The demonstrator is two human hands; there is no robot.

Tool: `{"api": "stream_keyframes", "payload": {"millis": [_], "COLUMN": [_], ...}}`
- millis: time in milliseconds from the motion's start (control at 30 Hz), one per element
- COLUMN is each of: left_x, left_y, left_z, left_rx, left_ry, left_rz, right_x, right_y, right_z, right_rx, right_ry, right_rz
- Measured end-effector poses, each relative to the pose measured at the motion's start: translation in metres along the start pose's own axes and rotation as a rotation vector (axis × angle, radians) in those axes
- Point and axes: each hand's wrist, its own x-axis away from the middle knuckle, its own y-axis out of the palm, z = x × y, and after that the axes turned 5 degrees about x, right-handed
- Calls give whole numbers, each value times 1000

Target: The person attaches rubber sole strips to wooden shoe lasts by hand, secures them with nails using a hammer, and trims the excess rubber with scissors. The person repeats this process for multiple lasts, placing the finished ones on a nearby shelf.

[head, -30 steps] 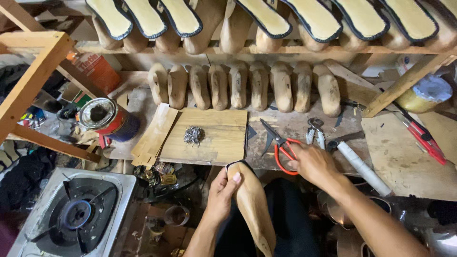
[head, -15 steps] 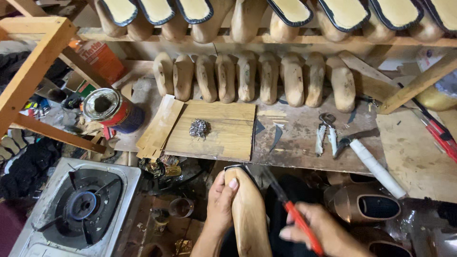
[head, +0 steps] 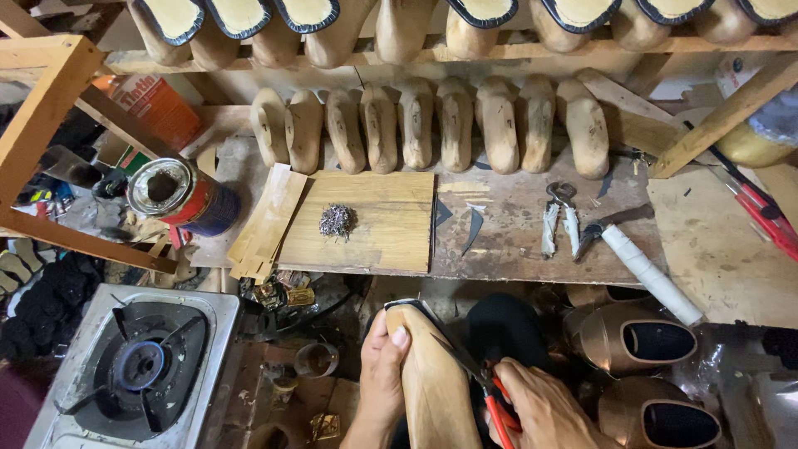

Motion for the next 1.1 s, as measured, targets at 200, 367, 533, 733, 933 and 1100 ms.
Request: {"api": "stream_keyframes", "payload": {"millis": [200, 367, 533, 733, 933, 1100], "left_x": [11, 16, 8, 0, -4, -2], "left_y": [-4, -5, -9, -9, 1, -1], "left_z": [3, 6, 15, 22, 16, 17], "left_rx": [9, 0, -56, -37, 6, 10], "left_ry": [21, 25, 66, 65, 44, 50], "left_rz": [6, -2, 98, 76, 33, 18], "right_x": [1, 6, 7, -2, -17, -17], "right_y": [2, 8, 7, -7, -15, -13], "right_z": [3, 8, 7, -6, -18, -11], "right_rx": [11, -29, -18, 87, 48, 26], "right_ry": [128, 156, -15, 59, 123, 17], "right_rz": [-70, -140, -126, -81, -82, 14]}}
